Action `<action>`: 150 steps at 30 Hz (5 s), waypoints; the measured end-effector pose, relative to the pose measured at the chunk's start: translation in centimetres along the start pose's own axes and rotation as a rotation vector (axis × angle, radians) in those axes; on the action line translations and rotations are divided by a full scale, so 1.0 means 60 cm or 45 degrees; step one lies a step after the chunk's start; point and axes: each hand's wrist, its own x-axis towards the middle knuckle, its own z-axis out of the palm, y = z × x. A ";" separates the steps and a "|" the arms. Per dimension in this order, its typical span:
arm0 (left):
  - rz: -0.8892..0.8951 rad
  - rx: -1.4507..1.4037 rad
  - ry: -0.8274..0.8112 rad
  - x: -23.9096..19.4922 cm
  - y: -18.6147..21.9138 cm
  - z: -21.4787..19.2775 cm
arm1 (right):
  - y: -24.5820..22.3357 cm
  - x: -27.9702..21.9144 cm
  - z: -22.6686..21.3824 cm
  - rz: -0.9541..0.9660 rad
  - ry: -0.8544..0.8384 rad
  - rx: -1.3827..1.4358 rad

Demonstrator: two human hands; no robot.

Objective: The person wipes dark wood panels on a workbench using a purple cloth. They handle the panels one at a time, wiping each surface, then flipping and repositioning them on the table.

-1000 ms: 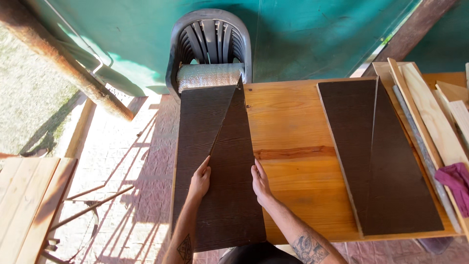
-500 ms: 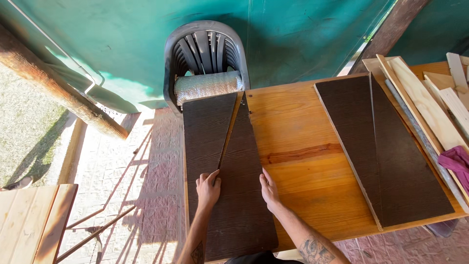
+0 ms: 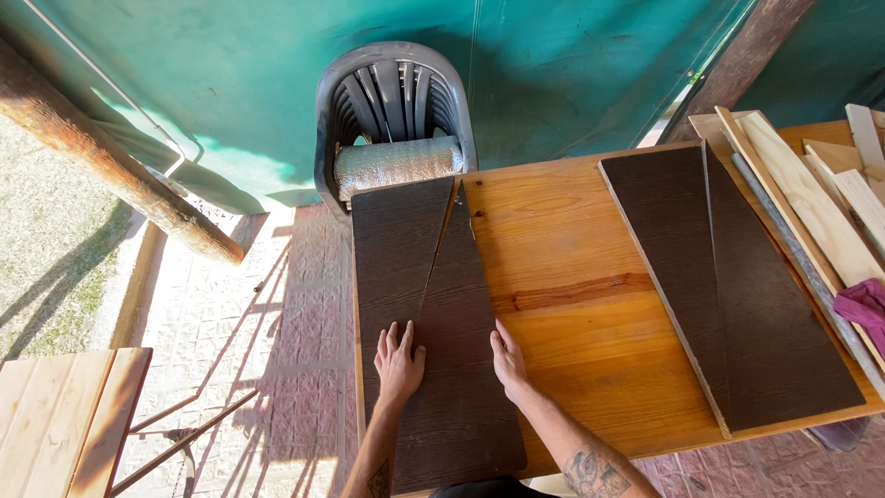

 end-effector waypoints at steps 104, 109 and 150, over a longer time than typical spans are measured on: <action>0.438 -0.309 0.255 -0.275 0.060 0.078 | -0.047 -0.209 -0.075 -0.557 -0.266 -0.418; 0.359 -0.353 0.216 -0.302 0.091 0.108 | -0.038 -0.253 -0.089 -0.623 -0.367 -0.355; 0.601 -0.017 -0.082 0.067 0.920 0.567 | -0.071 0.376 -0.975 -0.710 -0.340 -1.484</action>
